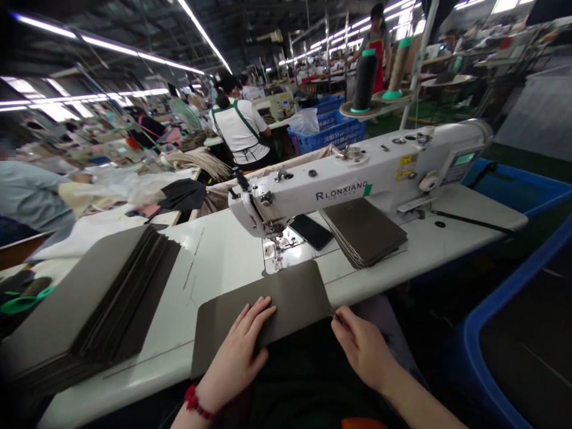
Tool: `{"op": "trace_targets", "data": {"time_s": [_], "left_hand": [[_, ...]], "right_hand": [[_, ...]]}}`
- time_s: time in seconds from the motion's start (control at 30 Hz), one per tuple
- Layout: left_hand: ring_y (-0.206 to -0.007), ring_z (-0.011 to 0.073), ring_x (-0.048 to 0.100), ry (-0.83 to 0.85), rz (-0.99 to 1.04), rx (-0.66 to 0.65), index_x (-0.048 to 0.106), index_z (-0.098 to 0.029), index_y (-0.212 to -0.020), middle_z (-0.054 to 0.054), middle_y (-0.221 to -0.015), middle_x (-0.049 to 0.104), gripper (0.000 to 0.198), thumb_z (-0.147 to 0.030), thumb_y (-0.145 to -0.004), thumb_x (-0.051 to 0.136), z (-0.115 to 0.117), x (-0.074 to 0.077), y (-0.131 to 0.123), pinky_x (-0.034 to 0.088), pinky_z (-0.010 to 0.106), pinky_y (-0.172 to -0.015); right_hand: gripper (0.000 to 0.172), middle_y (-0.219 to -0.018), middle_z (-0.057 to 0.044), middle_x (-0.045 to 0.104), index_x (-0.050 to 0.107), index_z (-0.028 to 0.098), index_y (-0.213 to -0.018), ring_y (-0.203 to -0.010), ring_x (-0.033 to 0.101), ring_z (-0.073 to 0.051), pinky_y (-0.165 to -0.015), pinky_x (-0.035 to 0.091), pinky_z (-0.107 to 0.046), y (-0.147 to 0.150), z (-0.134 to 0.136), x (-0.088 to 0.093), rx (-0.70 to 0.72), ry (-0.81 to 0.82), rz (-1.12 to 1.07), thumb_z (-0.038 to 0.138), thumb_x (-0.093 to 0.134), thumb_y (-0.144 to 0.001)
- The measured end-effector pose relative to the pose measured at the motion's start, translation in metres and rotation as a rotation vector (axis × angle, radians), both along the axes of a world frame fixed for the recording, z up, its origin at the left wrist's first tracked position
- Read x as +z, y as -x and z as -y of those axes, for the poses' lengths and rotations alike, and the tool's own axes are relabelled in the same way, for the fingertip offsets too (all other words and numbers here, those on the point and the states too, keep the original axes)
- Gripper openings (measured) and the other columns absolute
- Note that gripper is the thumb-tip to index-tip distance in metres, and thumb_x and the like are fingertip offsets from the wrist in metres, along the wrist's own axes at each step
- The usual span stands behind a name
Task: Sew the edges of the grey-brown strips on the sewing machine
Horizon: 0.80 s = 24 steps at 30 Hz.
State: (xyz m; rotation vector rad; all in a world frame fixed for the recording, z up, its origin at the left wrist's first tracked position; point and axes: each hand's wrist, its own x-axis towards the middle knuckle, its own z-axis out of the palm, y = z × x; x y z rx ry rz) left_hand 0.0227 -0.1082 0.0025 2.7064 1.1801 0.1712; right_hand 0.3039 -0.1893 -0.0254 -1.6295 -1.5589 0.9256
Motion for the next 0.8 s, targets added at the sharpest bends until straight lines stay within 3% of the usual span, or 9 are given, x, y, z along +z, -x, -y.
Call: {"op": "trace_targets", "data": {"time_s": [0.1,0.17,0.27,0.37,0.47,0.8], "left_hand": [[-0.136,0.0306,0.033,-0.080,0.071,0.077,0.044,-0.020,-0.134,0.009,-0.142,0.043,0.057,-0.016,-0.080,0.061,0.004,-0.009,-0.022,0.026,0.055,-0.113],[-0.127,0.0310,0.041,-0.109,0.121,0.091,0.045,-0.021,-0.134,0.010,-0.135,0.048,0.055,-0.021,-0.082,0.065,0.009,-0.014,-0.044,0.033,0.053,-0.108],[-0.113,0.0284,0.049,-0.108,0.204,0.012,0.047,-0.024,-0.133,0.009,-0.125,0.054,0.048,-0.023,-0.087,0.063,0.014,-0.019,-0.082,0.042,0.047,-0.095],[-0.095,0.0233,0.054,-0.103,0.263,-0.067,0.059,-0.023,-0.110,0.005,-0.104,0.062,0.017,-0.023,-0.094,0.053,0.012,-0.023,-0.106,0.044,0.040,-0.082],[-0.088,0.0205,0.053,-0.099,0.282,-0.072,0.060,-0.021,-0.093,0.004,-0.094,0.062,0.012,-0.023,-0.096,0.048,0.006,-0.025,-0.113,0.043,0.037,-0.078],[-0.095,0.0231,0.054,-0.122,0.292,-0.065,0.058,-0.020,-0.102,0.006,-0.102,0.061,0.010,-0.023,-0.092,0.056,0.002,-0.024,-0.116,0.045,0.040,-0.081]], "right_hand": [[0.024,-0.082,-0.002,0.064,0.054,0.023,-0.096,-0.076,0.062,-0.019,-0.074,0.046,-0.030,-0.014,-0.002,-0.009,-0.124,-0.030,0.005,0.041,0.038,-0.097],[0.024,-0.084,-0.002,0.065,0.054,0.023,-0.096,-0.080,0.062,-0.020,-0.076,0.046,-0.030,-0.016,-0.007,-0.013,-0.137,-0.014,-0.028,0.043,0.041,-0.096],[0.026,-0.086,-0.003,0.065,0.055,0.022,-0.094,-0.085,0.062,-0.020,-0.078,0.046,-0.029,-0.008,-0.015,-0.014,-0.096,0.004,-0.128,0.044,0.041,-0.096],[0.028,-0.082,-0.002,0.064,0.055,0.021,-0.091,-0.082,0.061,-0.019,-0.076,0.046,-0.028,-0.001,-0.021,-0.012,-0.092,-0.024,-0.178,0.044,0.040,-0.097],[0.026,-0.081,-0.001,0.063,0.054,0.021,-0.094,-0.078,0.061,-0.018,-0.072,0.045,-0.027,-0.004,-0.021,-0.010,-0.123,-0.034,-0.139,0.045,0.043,-0.095],[0.020,-0.069,0.002,0.059,0.053,0.024,-0.093,-0.065,0.059,-0.018,-0.059,0.038,-0.027,-0.012,0.000,-0.023,-0.140,0.055,0.169,0.043,0.045,-0.094]]}}
